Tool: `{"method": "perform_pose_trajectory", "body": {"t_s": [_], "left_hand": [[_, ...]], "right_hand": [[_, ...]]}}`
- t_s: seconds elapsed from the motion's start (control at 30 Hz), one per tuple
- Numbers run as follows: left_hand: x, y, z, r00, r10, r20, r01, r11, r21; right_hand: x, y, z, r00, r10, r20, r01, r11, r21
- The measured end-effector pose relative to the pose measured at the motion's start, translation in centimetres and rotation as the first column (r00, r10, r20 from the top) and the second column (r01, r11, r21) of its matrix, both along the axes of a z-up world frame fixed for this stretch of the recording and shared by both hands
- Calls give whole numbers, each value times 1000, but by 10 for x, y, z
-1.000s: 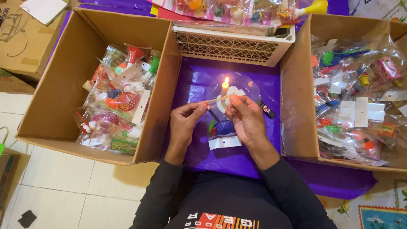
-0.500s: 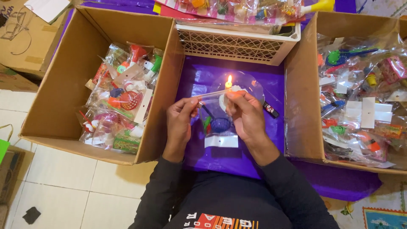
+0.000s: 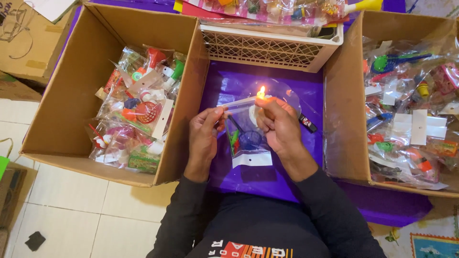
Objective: Sealing small plastic bags containing colorful items using the heat from a candle flame.
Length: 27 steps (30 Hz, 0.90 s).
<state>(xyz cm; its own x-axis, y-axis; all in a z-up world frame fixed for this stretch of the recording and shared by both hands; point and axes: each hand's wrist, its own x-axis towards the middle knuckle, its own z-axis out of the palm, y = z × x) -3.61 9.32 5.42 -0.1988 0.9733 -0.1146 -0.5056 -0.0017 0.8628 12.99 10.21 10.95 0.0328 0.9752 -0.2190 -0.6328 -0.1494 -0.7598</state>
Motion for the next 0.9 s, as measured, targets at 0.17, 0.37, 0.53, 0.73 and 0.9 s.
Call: {"method": "perform_pose_trajectory", "body": {"t_s": [0.17,0.37,0.53,0.73,0.9], "left_hand": [[-3,1,-4,1000,12,-5,-12,1000,-11],[1,2,-4,1000,1,6,-1,1000,-12],[5,5,2,1000,-8,24,8,1000,-8],[11,10,-1,999,-27,34,28,999,-16],[18,14,-1,998,-49,27,49,998,-24]], "right_hand": [[1,6,-16,1000,5,5,-5,1000,-8],[7,11,-23,1000,5,13,-5,1000,-9],[11,12,-22,1000,10,22,-9,1000,-17],[20,16,-23,1000,15,21,-15,1000,-20],[27,18,-22,1000,-16,10,16,1000,-22]]}}
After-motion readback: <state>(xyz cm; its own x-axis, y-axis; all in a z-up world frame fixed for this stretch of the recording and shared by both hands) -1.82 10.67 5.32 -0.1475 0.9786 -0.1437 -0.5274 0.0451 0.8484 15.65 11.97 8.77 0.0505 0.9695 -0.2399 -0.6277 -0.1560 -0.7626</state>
